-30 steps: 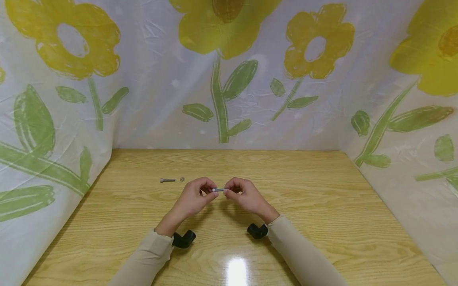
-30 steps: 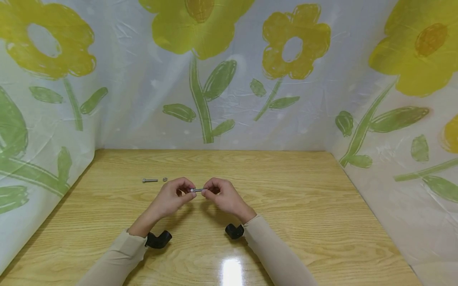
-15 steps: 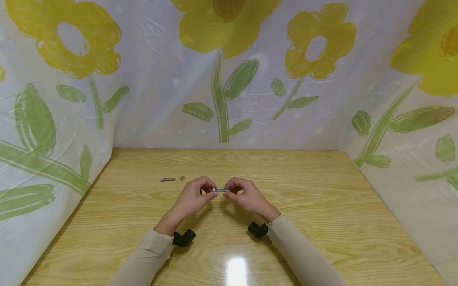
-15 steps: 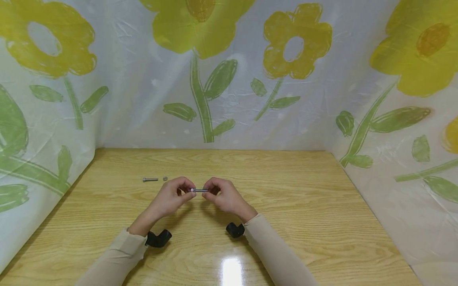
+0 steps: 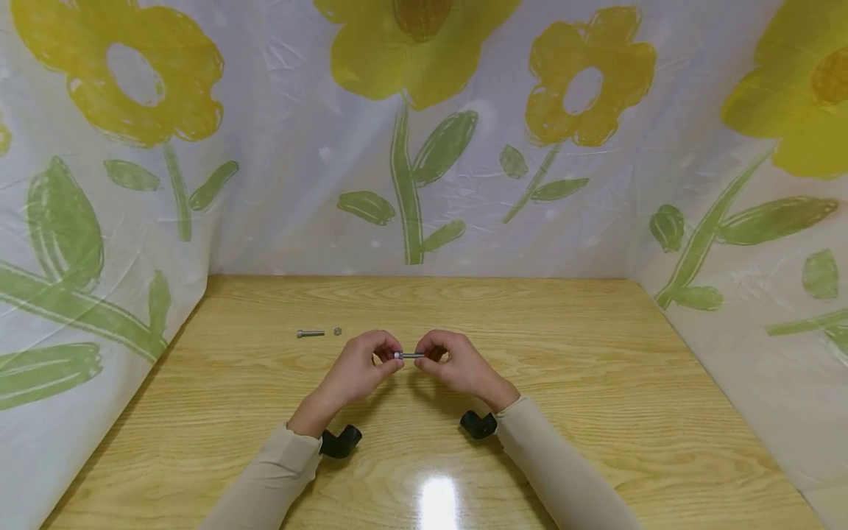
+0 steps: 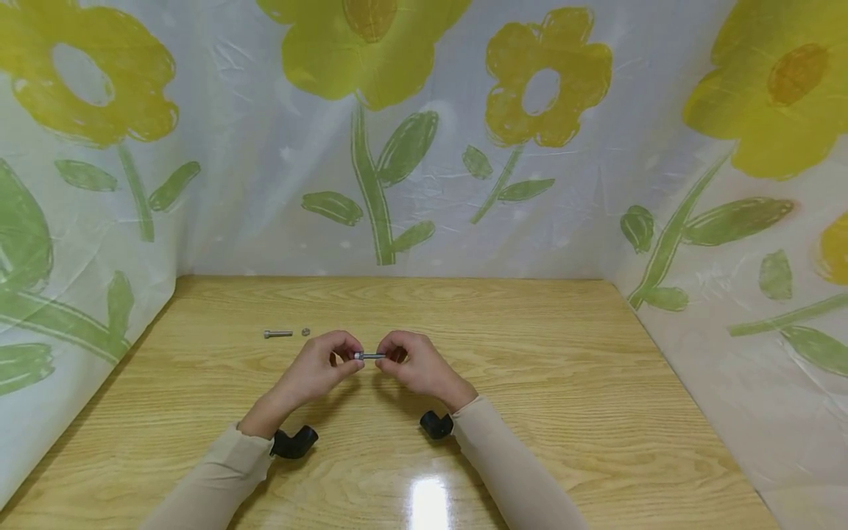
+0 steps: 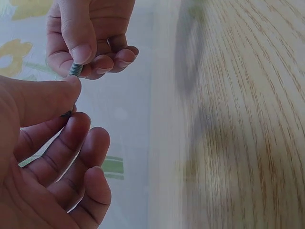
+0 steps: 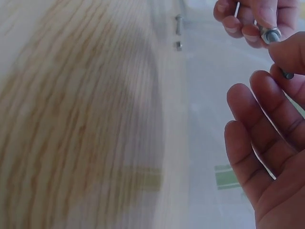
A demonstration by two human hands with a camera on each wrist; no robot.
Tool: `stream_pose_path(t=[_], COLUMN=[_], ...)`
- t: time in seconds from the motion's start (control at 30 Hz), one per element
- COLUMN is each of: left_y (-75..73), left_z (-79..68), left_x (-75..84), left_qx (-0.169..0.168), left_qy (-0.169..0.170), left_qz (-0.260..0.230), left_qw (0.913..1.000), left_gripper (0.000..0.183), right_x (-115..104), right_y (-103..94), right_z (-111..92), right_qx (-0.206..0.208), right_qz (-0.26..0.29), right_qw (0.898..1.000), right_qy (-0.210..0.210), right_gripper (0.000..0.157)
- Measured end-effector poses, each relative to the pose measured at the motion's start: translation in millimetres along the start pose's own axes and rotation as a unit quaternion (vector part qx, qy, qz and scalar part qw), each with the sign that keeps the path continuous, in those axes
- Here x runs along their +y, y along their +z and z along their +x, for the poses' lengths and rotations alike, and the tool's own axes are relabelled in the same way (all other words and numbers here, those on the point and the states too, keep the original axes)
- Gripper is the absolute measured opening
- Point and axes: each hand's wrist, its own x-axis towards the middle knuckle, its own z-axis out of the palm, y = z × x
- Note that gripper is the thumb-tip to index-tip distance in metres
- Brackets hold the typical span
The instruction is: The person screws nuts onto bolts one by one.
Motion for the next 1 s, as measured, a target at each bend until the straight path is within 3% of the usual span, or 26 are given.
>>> stream_pose_path(t=[0.27, 0.5, 1.0], left_y=[4.8, 5.5, 0.2], left_z=[6.3, 23.2, 58.7], left_x=[-3.4, -7.5, -23.3], left_qx=[0.001, -0.001, -0.047], left_qy=[0.018, 0.019, -0.002], left_qz=[0.026, 0.063, 0.142], left_qw=[0.9995, 0.9978, 0.9887], left_gripper=[0.008, 0.008, 0.007], right_x=[3.6, 8.7, 30.4], right_y=[-4.0, -12.2, -22.1], right_z=[2.4, 13.8, 46.6], right_qx=[-0.007, -0.017, -0.057], right_qz=[-0.011, -0.047, -0.100], right_qw=[1.000, 0.999, 0.993], right_qy=[-0.003, 0.001, 0.011], right_gripper=[0.008, 0.004, 0.005])
